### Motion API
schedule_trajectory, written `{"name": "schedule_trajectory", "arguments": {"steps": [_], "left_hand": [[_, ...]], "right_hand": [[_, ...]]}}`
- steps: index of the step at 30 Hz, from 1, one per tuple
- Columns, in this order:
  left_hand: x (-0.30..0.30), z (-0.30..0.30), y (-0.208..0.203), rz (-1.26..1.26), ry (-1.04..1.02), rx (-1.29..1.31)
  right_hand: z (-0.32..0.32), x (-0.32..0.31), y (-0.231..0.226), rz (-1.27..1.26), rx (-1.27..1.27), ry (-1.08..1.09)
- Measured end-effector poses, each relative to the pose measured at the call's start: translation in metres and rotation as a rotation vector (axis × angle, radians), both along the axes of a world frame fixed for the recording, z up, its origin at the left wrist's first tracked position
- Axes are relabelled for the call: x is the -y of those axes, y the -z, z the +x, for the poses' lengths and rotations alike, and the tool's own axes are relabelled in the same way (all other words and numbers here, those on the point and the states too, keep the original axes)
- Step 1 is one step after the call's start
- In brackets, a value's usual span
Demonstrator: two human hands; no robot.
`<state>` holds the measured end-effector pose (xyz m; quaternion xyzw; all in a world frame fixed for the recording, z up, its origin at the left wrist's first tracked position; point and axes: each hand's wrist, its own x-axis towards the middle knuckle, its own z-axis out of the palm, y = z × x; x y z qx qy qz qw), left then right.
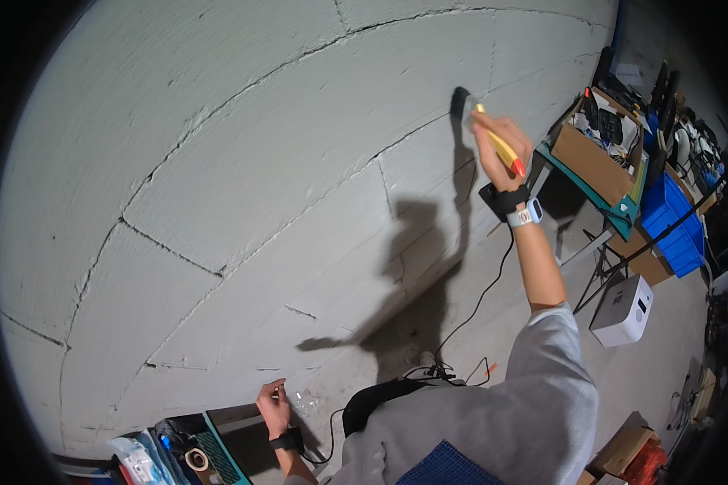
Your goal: A person uses a paintbrush to apply paint or sealant to the mortar joints between concrete blocks in a basement or workshop setting.
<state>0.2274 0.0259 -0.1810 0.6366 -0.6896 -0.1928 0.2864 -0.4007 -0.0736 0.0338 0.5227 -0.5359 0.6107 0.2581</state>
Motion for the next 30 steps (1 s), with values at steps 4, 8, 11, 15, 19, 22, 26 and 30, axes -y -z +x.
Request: {"name": "schedule_trajectory", "arguments": {"steps": [4,8,11,15,19,22,26,30], "left_hand": [[0.010,-0.008,-0.005,0.004,0.035,-0.002],[0.012,-0.005,-0.016,-0.033,0.026,-0.022],[0.009,-0.006,-0.011,-0.009,-0.002,-0.035],[0.002,-0.004,-0.003,0.016,-0.035,-0.061],[0.006,-0.012,-0.009,0.008,-0.013,-0.017],[0.011,-0.016,-0.012,-0.013,-0.012,-0.012],[0.012,-0.028,-0.031,-0.056,-0.043,-0.073],[0.024,-0.065,-0.089,-0.304,0.083,0.011]], "right_hand": [[0.023,-0.003,-0.005,0.048,-0.045,-0.212],[-0.005,0.015,-0.003,0.004,-0.044,-0.111],[-0.043,0.024,0.000,0.006,0.028,-0.007],[-0.096,0.026,0.005,0.025,0.001,0.070],[-0.121,0.022,0.005,0.077,-0.010,0.153],[-0.112,0.021,0.003,0.019,0.019,0.152],[-0.032,0.006,0.025,0.060,0.275,0.016],[0.063,-0.026,0.063,0.277,0.039,-0.241]]}}
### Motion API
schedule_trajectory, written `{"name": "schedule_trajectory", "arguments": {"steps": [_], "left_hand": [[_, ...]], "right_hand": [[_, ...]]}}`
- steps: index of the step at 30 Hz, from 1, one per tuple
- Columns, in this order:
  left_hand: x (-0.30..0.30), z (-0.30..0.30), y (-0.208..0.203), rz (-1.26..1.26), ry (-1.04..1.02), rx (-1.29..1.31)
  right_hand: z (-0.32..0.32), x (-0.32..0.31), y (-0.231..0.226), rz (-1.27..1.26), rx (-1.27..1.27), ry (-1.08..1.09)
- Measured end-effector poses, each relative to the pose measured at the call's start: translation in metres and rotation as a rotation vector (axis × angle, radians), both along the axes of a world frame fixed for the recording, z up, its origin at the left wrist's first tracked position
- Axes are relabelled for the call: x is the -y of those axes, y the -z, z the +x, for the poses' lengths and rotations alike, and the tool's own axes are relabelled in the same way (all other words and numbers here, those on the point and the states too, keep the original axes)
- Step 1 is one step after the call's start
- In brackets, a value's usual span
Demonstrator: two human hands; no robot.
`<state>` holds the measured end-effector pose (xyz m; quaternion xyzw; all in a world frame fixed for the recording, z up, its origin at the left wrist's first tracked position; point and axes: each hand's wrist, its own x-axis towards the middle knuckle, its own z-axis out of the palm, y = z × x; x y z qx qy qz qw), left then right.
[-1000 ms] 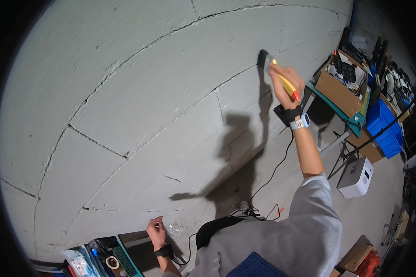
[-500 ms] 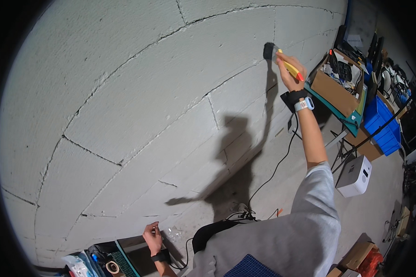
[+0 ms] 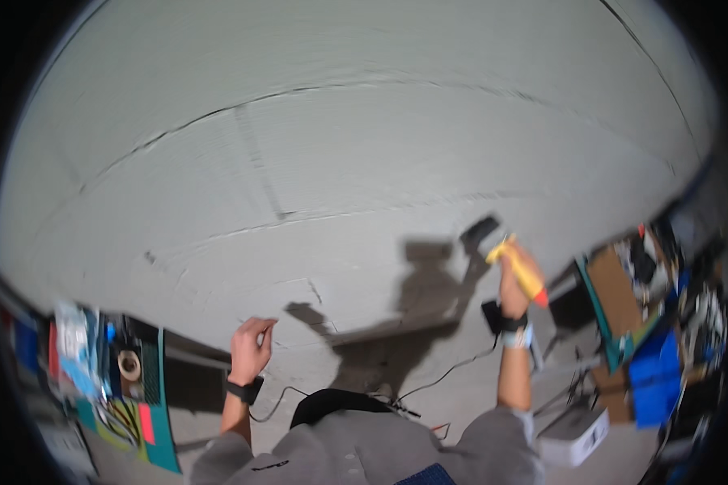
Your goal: A person uses a paintbrush to apply paint or sealant to the mortar joints between concrete blocks in a basement or workshop setting.
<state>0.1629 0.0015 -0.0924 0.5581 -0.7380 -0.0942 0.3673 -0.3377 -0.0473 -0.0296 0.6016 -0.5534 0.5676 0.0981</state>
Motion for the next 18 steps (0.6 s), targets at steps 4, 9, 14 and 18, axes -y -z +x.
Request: {"name": "schedule_trajectory", "arguments": {"steps": [4,9,14,18], "left_hand": [[-0.003,-0.034,-0.063,-0.127,0.028,-0.046],[-0.012,-0.069,-0.091,-0.310,0.299,-0.176],[-0.018,-0.066,-0.071,-0.519,0.356,-0.233],[-0.029,-0.048,-0.072,-0.526,0.326,-0.207]], "right_hand": [[0.101,0.004,-0.003,-0.122,-0.218,-0.484],[0.187,-0.004,-0.011,0.022,-0.213,-0.813],[0.246,-0.016,-0.022,0.069,-0.351,-0.976],[0.269,-0.021,-0.028,0.099,-0.415,-0.985]]}}
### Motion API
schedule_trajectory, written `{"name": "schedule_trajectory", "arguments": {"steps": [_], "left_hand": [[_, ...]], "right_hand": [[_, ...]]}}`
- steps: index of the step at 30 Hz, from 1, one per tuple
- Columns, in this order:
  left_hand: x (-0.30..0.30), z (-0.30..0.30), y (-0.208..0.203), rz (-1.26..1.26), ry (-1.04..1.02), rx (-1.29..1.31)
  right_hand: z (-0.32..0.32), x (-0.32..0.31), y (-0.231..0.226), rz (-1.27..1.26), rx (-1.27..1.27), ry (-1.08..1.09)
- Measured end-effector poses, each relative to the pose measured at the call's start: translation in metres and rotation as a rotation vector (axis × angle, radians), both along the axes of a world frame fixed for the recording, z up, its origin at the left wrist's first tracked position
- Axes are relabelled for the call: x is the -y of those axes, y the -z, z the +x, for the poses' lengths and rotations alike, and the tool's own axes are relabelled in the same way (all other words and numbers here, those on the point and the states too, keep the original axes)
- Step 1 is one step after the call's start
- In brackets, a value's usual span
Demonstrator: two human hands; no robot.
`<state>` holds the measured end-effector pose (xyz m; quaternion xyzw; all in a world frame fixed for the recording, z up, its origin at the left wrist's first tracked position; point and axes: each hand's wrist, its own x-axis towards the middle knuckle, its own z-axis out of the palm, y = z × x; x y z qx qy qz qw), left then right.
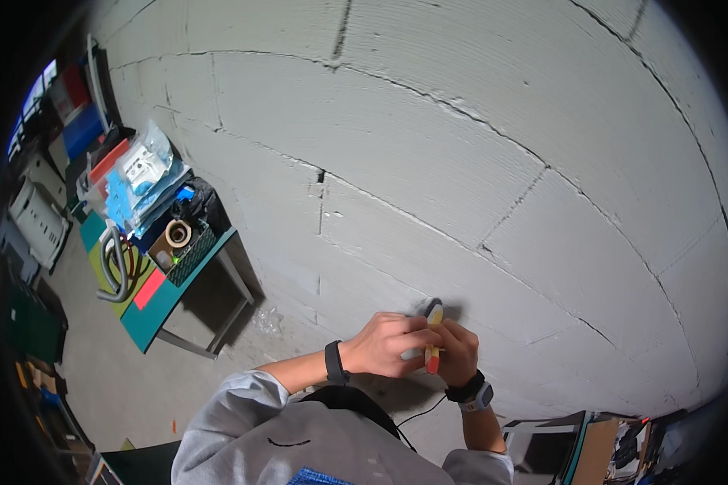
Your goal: A person uses a paintbrush to apply paint or sealant to the mortar joints between concrete blocks in a basement or workshop setting.
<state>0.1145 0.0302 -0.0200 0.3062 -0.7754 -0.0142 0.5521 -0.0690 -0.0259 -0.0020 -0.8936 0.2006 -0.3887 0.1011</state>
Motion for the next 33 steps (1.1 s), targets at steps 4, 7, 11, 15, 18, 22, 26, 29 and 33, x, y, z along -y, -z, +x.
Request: {"name": "schedule_trajectory", "arguments": {"steps": [4,7,11,15,18,22,26,29,33], "left_hand": [[-0.010,0.019,0.005,0.055,-0.062,0.033],[-0.011,0.024,-0.005,0.125,-0.013,-0.037],[-0.001,0.017,-0.016,0.131,-0.003,-0.034],[0.012,0.008,-0.018,0.075,0.095,0.043],[0.017,0.005,-0.020,-0.003,0.151,0.091],[0.021,-0.012,-0.022,0.143,0.242,0.121],[0.028,-0.038,-0.020,0.249,0.375,0.020],[0.035,-0.047,-0.026,0.145,0.413,0.095],[0.052,-0.036,-0.053,-0.056,0.311,0.173]], "right_hand": [[0.016,-0.004,-0.003,0.031,0.012,0.032],[0.024,-0.012,-0.005,0.040,0.046,0.055],[0.029,-0.016,-0.017,0.140,0.194,0.043],[0.006,-0.018,-0.017,0.086,0.130,0.092],[0.002,-0.031,-0.027,0.098,0.181,0.181],[-0.015,-0.032,-0.013,0.135,0.222,0.275],[-0.031,-0.033,0.004,-0.012,0.287,0.351],[-0.041,-0.041,0.008,-0.015,0.368,0.375],[-0.079,-0.055,0.018,0.069,0.492,0.543]]}}
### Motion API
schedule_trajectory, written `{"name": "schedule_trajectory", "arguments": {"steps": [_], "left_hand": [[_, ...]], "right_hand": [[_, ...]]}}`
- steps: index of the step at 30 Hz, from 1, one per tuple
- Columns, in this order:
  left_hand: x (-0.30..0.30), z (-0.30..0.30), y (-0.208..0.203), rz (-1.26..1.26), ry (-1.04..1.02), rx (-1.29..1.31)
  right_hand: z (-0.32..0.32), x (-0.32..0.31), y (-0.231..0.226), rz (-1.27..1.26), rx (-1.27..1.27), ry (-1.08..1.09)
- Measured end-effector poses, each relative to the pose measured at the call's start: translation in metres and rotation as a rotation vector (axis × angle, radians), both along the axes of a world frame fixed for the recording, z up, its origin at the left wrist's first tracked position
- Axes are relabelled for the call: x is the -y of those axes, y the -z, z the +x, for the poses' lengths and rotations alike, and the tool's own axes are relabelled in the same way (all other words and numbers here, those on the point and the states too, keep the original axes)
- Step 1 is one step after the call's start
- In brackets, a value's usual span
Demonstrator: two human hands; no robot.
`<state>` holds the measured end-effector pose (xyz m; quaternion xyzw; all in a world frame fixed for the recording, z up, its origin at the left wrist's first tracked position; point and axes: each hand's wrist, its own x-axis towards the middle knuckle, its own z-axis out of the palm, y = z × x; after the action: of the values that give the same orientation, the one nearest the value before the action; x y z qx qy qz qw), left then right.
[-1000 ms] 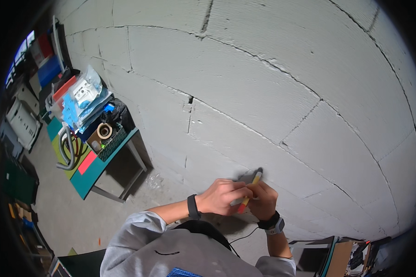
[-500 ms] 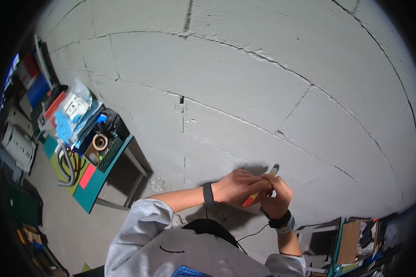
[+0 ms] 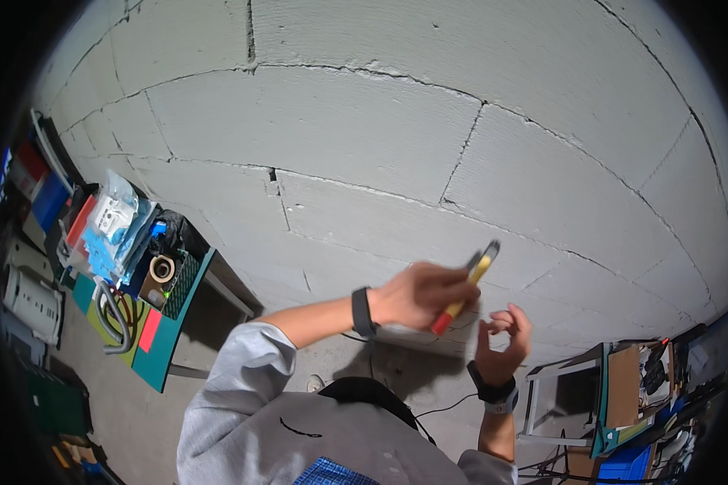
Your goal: A person uses a paintbrush to apply paint or sealant to the mortar joints between concrete blocks in a basement or workshop setting.
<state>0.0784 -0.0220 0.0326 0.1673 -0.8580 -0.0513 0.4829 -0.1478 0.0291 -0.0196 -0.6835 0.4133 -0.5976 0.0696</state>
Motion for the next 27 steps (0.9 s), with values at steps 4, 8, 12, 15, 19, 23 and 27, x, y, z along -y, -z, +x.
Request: {"name": "schedule_trajectory", "arguments": {"steps": [4,8,12,15,19,23,27], "left_hand": [[0.008,0.032,-0.054,-0.076,-0.087,-0.010],[0.018,0.034,-0.094,-0.355,-0.341,-0.138],[0.036,0.045,-0.115,-0.314,-0.350,-0.240],[0.049,0.046,-0.121,-0.301,-0.346,-0.373],[0.052,0.043,-0.126,-0.337,-0.402,-0.363],[0.062,0.040,-0.128,-0.217,-0.436,-0.377],[0.062,0.043,-0.137,-0.286,-0.385,-0.456]], "right_hand": [[-0.067,-0.018,0.028,0.106,-0.122,0.263],[-0.118,-0.045,0.070,0.289,-0.067,0.471],[-0.153,-0.078,0.109,0.345,-0.115,0.519],[-0.165,-0.097,0.126,0.441,-0.123,0.606],[-0.168,-0.114,0.139,0.455,-0.084,0.640],[-0.161,-0.124,0.152,0.544,-0.105,0.649],[-0.159,-0.130,0.168,0.543,-0.113,0.597]]}}
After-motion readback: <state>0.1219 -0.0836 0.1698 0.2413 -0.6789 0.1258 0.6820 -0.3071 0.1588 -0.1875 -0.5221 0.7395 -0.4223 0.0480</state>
